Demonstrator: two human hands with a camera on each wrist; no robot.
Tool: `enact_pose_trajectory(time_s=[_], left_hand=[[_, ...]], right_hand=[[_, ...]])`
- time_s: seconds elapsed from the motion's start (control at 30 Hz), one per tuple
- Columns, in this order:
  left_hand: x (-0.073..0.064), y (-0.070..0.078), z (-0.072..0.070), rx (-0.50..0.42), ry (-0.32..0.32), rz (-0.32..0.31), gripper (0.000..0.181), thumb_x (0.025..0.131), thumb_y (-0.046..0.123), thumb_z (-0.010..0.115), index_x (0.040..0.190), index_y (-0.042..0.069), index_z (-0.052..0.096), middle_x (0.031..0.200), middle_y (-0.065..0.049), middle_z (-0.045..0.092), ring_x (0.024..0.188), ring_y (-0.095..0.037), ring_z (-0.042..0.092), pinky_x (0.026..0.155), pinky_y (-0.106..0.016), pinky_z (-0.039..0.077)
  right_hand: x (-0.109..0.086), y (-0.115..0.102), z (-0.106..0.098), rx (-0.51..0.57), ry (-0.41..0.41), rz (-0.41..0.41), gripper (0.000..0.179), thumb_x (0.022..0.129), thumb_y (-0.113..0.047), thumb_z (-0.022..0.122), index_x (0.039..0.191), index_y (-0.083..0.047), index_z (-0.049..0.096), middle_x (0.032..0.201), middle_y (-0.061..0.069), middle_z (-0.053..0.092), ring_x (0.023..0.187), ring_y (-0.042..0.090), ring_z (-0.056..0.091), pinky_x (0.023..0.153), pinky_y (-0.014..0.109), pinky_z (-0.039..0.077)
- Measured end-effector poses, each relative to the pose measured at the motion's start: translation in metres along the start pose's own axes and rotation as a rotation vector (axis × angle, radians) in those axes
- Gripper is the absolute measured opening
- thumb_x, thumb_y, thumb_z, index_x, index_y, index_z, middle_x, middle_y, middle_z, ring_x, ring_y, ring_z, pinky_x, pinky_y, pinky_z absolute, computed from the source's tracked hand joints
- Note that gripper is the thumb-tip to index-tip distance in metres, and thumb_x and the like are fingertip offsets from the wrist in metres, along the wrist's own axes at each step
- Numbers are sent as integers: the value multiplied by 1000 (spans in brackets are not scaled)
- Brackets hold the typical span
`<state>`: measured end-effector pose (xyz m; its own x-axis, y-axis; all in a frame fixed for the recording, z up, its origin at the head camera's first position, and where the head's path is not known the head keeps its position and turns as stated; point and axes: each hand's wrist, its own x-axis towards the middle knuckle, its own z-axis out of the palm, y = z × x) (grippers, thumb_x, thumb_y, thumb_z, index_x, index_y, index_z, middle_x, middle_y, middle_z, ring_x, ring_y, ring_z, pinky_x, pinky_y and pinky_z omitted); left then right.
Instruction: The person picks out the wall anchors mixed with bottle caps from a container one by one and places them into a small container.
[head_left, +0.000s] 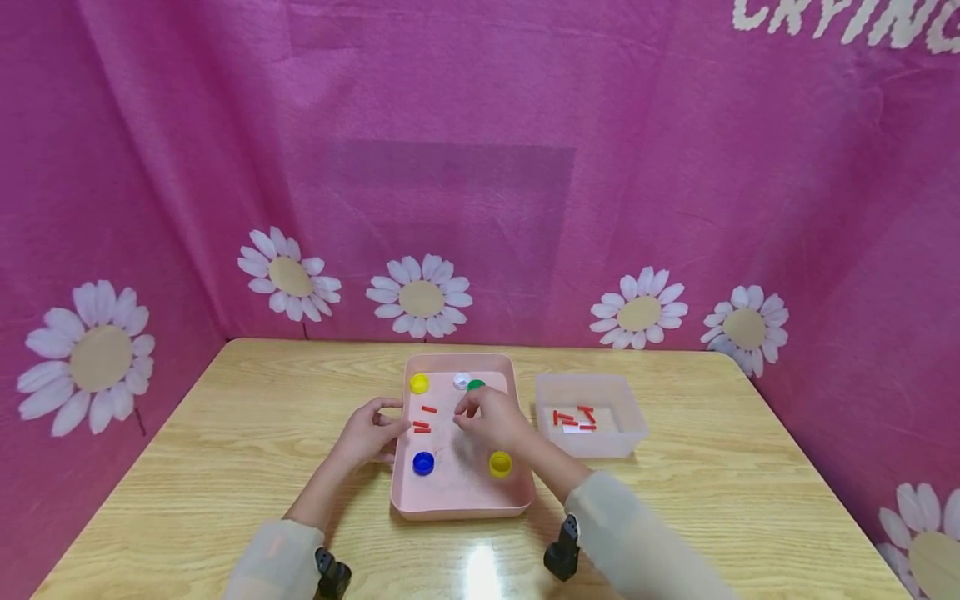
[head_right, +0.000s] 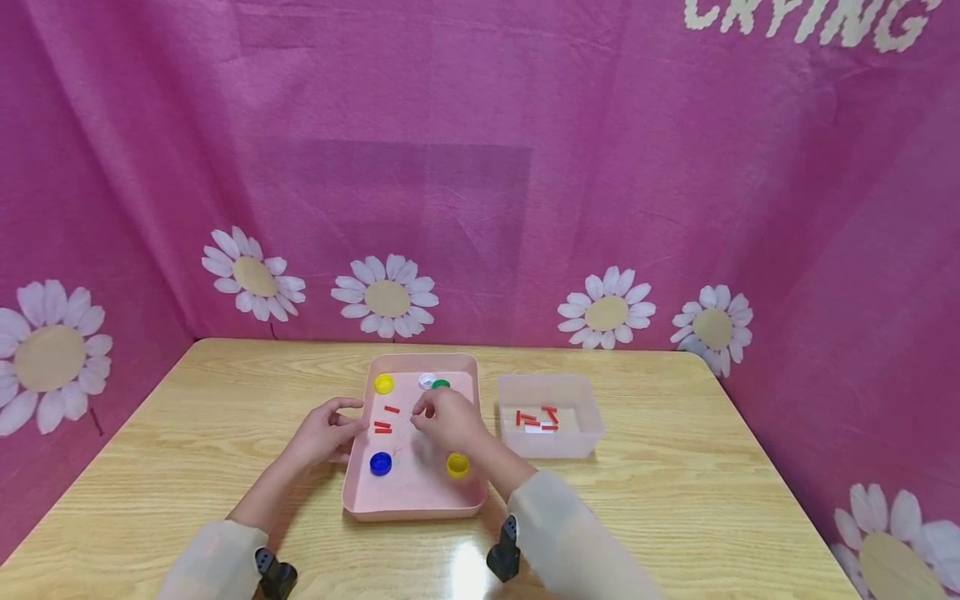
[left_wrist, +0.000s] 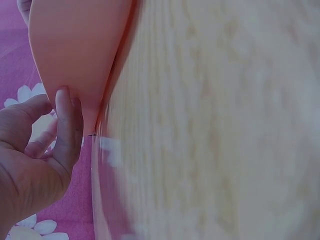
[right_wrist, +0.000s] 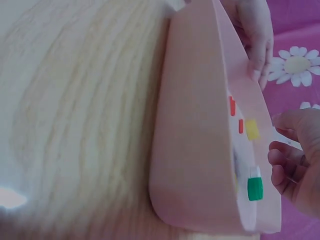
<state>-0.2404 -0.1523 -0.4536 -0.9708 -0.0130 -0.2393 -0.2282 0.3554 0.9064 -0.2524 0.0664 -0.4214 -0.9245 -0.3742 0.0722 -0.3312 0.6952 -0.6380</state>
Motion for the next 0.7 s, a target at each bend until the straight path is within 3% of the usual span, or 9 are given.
enact_pose_trajectory(time_s=[0.4,0.7], left_hand=[[-3,1,-1,-17,2,34,43,88,13,64,129,7,50,90,-12,55,65,-16,61,53,-31,58],[-2,-1,1,-18,-6,42,43,88,13,64,129,7,49,95,-15,59,67,-17,62,53,-33,58]], right_hand=[[3,-7,35,-9,-5,-24,6,85,-18,67,84,-12,68,83,-1,56,75,10,48,66,21,43],[8,-10,51,-41,4,52,8,86,-21,66,88,-14,68,82,2,52,70,11,47,60,20,41]])
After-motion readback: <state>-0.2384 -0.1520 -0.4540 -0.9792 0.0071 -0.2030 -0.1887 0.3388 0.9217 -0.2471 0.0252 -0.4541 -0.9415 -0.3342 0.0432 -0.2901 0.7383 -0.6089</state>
